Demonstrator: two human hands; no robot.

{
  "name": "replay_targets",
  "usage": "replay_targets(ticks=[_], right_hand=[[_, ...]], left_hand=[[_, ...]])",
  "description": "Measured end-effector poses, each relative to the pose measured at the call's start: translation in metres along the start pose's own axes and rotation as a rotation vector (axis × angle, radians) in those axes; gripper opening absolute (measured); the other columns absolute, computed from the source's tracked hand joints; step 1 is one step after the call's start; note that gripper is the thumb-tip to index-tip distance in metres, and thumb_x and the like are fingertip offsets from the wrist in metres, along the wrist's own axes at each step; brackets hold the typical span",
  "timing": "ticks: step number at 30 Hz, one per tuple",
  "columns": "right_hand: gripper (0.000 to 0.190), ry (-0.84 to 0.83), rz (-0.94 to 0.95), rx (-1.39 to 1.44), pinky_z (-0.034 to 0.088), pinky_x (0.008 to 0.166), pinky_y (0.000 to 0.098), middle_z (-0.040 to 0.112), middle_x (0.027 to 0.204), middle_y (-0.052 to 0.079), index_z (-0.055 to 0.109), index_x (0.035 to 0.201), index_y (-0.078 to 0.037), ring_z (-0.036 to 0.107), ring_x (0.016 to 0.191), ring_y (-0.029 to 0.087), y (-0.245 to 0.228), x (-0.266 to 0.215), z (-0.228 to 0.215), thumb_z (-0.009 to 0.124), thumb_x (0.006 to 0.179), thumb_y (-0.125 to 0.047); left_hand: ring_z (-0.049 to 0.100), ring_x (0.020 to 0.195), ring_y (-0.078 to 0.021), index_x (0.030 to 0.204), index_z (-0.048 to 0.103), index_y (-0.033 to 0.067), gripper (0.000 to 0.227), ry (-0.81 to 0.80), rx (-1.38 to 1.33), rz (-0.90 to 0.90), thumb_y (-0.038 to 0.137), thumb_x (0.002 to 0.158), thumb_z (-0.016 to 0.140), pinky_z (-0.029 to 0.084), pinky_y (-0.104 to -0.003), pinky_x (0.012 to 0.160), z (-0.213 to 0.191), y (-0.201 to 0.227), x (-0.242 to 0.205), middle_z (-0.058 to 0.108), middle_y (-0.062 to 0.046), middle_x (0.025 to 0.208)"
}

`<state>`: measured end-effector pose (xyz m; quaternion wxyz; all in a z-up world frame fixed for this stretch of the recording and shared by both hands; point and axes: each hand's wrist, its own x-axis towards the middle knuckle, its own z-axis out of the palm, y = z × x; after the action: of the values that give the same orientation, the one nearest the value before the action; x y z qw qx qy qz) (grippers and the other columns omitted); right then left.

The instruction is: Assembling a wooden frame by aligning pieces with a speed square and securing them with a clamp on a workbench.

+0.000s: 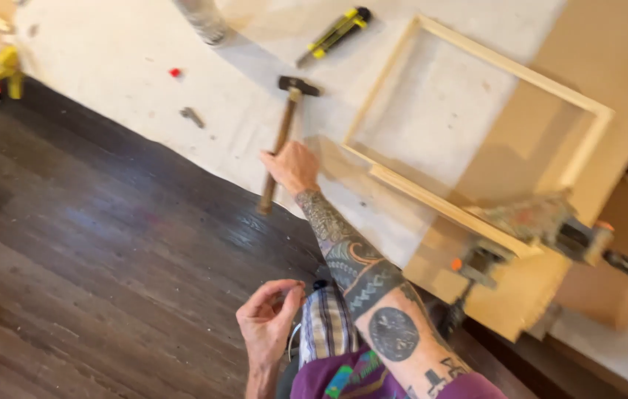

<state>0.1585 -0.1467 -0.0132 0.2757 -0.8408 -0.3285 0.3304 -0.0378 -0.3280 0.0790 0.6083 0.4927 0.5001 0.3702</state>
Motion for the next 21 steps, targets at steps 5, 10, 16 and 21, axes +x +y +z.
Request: replay_targets(ticks=[5,10,16,21], right_hand=[[0.042,-0.072,-0.037,0.453,0.060,0.074,0.0447,0.071,0.064,0.007,0.066,0.090,-0.007,0.075,0.075,0.029,0.019,-0.048,-0.093,0.064,0.084,-0.048],[0.037,0.029,-0.151,0.471,0.059,0.053,0.0340,0.072,0.073,0.016,0.063,0.125,-0.002,0.072,0.060,0.021,0.122,-0.217,-0.243,0.067,0.096,-0.025],[0.011,0.505,0.079,0.481,0.055,0.049,0.0251,0.079,0.095,0.014,0.070,0.099,-0.001,0.067,0.051,0.015,0.285,-0.283,-0.310,0.077,0.090,-0.005],[0.026,0.507,0.041,0.516,0.062,0.076,0.0351,0.078,0.101,0.019,0.056,0.093,-0.001,0.078,0.080,0.025,0.326,-0.248,-0.315,0.081,0.089,-0.005]], left_hand=[[0.076,0.077,-0.0155,0.090,0.079,-0.0036,0.011,-0.117,0.031,-0.045,-0.004,0.079,0.083,0.066,-0.030,0.065,0.032,-0.021,-0.006,0.081,-0.015,0.084],[0.078,0.076,-0.0157,0.092,0.084,0.0062,0.014,-0.442,0.202,-0.035,0.000,0.080,0.084,0.065,-0.032,0.070,0.137,-0.013,-0.020,0.084,-0.011,0.082],[0.061,0.093,-0.0164,0.095,0.077,0.0226,0.004,-0.740,0.476,0.617,0.023,0.098,0.074,0.039,-0.030,0.087,0.285,-0.049,-0.043,0.070,0.006,0.093],[0.049,0.104,-0.0186,0.084,0.076,0.0273,0.006,-0.552,0.649,0.941,0.029,0.084,0.081,0.025,-0.046,0.110,0.347,-0.102,-0.035,0.055,0.004,0.094]])
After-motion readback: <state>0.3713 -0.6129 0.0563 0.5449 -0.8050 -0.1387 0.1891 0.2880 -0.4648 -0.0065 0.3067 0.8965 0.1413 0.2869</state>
